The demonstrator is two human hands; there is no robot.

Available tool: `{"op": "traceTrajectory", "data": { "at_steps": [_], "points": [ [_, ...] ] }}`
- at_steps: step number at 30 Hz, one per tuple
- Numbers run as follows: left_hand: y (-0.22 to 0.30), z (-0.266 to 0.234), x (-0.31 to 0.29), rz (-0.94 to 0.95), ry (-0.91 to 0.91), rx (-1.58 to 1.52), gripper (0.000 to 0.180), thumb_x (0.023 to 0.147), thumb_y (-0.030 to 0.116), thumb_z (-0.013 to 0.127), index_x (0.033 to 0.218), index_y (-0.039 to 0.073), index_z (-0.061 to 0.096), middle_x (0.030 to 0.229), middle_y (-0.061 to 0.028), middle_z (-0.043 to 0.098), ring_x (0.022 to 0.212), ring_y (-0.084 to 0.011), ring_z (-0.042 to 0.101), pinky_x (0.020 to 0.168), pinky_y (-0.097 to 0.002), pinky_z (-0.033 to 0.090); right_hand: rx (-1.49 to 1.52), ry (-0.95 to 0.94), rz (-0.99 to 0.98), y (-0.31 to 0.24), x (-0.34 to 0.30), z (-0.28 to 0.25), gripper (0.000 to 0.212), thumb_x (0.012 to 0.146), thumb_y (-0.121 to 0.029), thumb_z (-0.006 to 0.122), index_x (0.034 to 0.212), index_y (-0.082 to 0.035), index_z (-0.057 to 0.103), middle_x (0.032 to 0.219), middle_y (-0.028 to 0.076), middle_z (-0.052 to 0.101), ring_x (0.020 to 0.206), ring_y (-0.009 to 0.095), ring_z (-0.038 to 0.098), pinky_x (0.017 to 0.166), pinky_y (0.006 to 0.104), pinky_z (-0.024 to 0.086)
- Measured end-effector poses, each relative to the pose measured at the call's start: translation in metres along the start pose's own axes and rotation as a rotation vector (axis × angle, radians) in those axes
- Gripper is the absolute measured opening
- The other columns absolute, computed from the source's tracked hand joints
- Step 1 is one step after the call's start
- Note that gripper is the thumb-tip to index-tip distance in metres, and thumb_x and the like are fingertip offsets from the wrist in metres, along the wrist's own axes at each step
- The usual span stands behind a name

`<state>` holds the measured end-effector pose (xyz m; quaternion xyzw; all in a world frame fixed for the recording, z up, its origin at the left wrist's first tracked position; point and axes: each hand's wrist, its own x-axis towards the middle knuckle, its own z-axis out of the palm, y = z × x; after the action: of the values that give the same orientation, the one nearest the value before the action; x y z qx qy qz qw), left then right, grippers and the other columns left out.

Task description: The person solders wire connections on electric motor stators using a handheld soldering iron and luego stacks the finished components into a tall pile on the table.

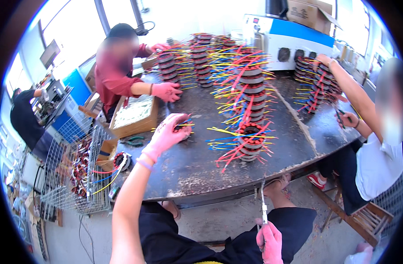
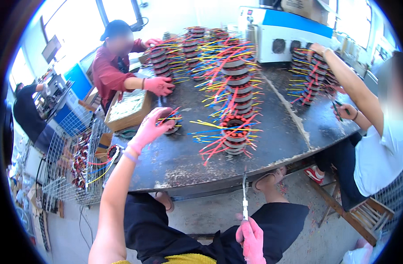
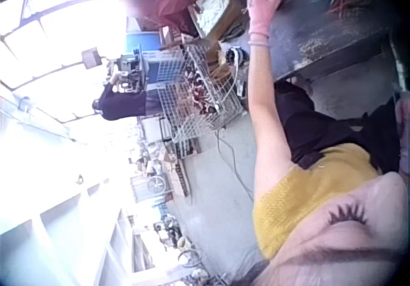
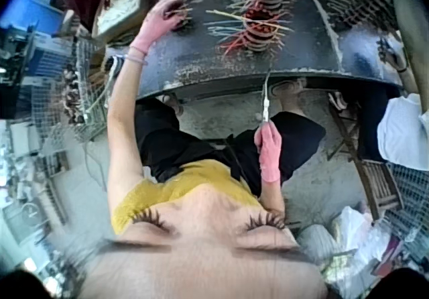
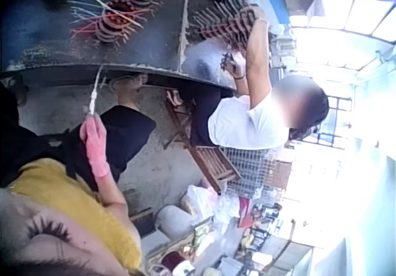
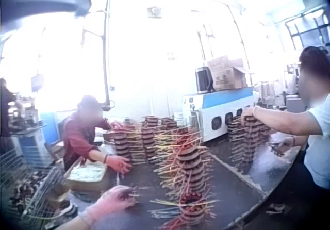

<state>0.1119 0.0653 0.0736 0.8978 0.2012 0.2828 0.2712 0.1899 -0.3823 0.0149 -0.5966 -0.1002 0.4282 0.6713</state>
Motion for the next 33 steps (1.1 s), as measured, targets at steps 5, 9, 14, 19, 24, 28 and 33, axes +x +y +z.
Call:
{"op": "traceTrajectory", "data": {
  "at_steps": [5,9,14,19,24,28,33],
  "points": [
    [0.121,0.064,0.006,0.361,-0.161,-0.003,0.054,0.081,0.032,0.081,0.124,0.004,0.064,0.125,-0.0136,0.064,0.113,-0.0295,0.063,0.098,-0.0383,0.049,0.02,0.029,-0.003,-0.008,0.001,-0.006,0.037,0.105,-0.026,0.051,0.127,0.003,0.058,0.061,-0.005,0.047,0.049,0.003,0.035,0.046,0.0205,0.024],
    [0.133,0.112,0.034,0.356,-0.273,0.321,0.089,0.079,0.06,0.072,0.138,-0.003,0.051,0.144,-0.0237,0.048,0.136,-0.0377,0.044,0.114,-0.0437,0.035,0.071,0.008,-0.013,-0.01,-0.006,-0.009,0.038,0.104,-0.026,0.053,0.129,0.003,0.058,0.062,-0.005,0.046,0.05,0.003,0.035,0.046,0.0204,0.023],
    [0.133,0.13,0.063,0.237,-0.386,0.583,0.105,0.07,0.065,0.072,0.145,-0.002,0.042,0.149,-0.0238,0.042,0.139,-0.0378,0.039,0.116,-0.0437,0.031,0.118,-0.004,-0.032,0.006,-0.006,-0.028,0.04,0.104,-0.027,0.053,0.13,0.002,0.057,0.062,-0.005,0.047,0.05,0.003,0.035,0.047,0.0205,0.024],
    [0.141,0.128,0.076,0.174,-0.513,0.603,0.104,0.067,0.065,0.074,0.141,-0.003,0.046,0.139,-0.0223,0.051,0.125,-0.0358,0.054,0.107,-0.0414,0.042,0.037,0.02,-0.065,-0.013,-0.013,-0.028,0.041,0.105,-0.029,0.051,0.13,0.003,0.057,0.061,-0.005,0.047,0.05,0.003,0.035,0.046,0.0199,0.025],
    [0.137,0.112,0.061,0.219,-0.38,0.427,0.099,0.066,0.056,0.08,0.139,-0.001,0.047,0.13,-0.0211,0.055,0.118,-0.0358,0.058,0.1,-0.04,0.046,0.017,0.046,-0.099,-0.01,-0.013,-0.02,0.039,0.104,-0.03,0.048,0.122,0.003,0.061,0.058,-0.004,0.047,0.045,0.004,0.035,0.042,0.0203,0.025],
    [0.145,0.077,0.018,0.249,-0.247,0.214,0.095,0.066,0.049,0.083,0.139,0.0,0.047,0.124,-0.0201,0.056,0.114,-0.0361,0.059,0.097,-0.04,0.048,0.009,0.055,-0.1,-0.005,-0.017,-0.02,0.04,0.105,-0.03,0.048,0.125,0.002,0.061,0.059,-0.006,0.046,0.047,0.002,0.034,0.044,0.0197,0.023],
    [0.114,0.031,-0.065,0.187,-0.311,0.213,0.099,0.063,0.05,0.087,0.138,-0.002,0.048,0.126,-0.0193,0.057,0.112,-0.0372,0.061,0.095,-0.0407,0.049,-0.064,0.043,-0.061,-0.004,-0.019,-0.013,0.039,0.105,-0.03,0.049,0.126,0.0,0.06,0.06,-0.006,0.047,0.048,0.002,0.035,0.044,0.019,0.023]
  ]
}}
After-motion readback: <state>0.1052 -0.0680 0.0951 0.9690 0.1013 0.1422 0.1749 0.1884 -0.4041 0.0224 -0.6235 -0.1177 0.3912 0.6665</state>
